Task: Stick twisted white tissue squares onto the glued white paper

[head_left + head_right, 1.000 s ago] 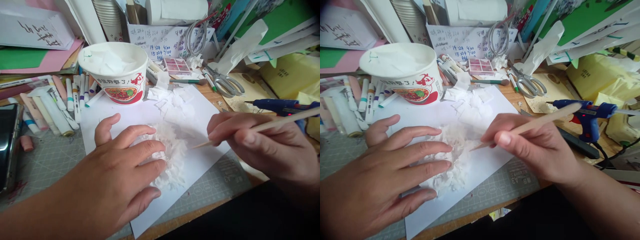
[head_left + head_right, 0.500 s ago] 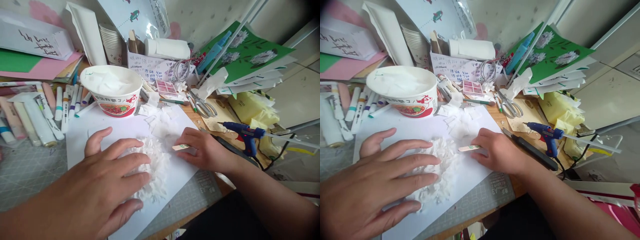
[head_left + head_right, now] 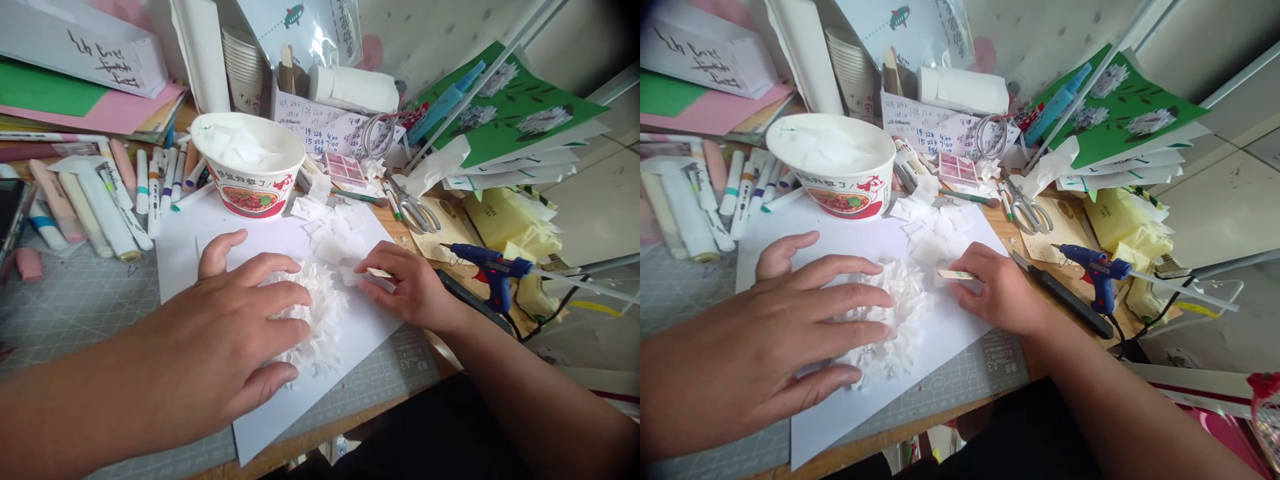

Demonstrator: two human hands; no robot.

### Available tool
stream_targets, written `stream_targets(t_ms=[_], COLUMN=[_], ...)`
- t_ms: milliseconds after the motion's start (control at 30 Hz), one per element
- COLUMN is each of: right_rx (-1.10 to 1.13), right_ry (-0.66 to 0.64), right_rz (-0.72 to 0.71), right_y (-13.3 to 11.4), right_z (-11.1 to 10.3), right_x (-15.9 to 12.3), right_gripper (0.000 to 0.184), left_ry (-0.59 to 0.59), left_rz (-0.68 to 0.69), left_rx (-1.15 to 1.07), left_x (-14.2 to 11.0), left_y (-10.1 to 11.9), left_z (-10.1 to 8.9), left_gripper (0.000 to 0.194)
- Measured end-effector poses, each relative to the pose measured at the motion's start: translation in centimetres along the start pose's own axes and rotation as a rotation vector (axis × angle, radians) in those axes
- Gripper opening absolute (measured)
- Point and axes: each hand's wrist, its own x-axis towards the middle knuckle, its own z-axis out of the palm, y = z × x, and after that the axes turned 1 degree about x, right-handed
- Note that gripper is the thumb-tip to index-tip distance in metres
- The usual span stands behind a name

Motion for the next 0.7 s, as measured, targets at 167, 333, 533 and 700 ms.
stream_targets(t_ms=[167,333,533,700], right_rx=[-0.062,-0.127,0.050,0.150], right_ry=[-0.109,-0.065,0.181,-0.127], right_rz=[0.001,-0.009,-0.079,-0.198], right_y=[-0.2,0.3,-2.8,-5.8], right_z=[-0.3,0.8,0.5,0.4], right_x=[-0.2,0.0,0.4,0.5], right_gripper=[0.022,0.012,0.013,0.011], left_ry=[0.026,-0.018,-0.037,-0.108], left_rz=[-0.004,0.034,0.020,0.056], left_rx=[-0.001,0.008,-0.007,-0.007], left_x=[0.0,0.1,0.1,0.2], left_y=[0.3,-0.3,-0.6,-0.5], left_z=[0.1,-0.1,-0.2,-0.2], left_gripper=[0.018,0.017,0.015,0.014])
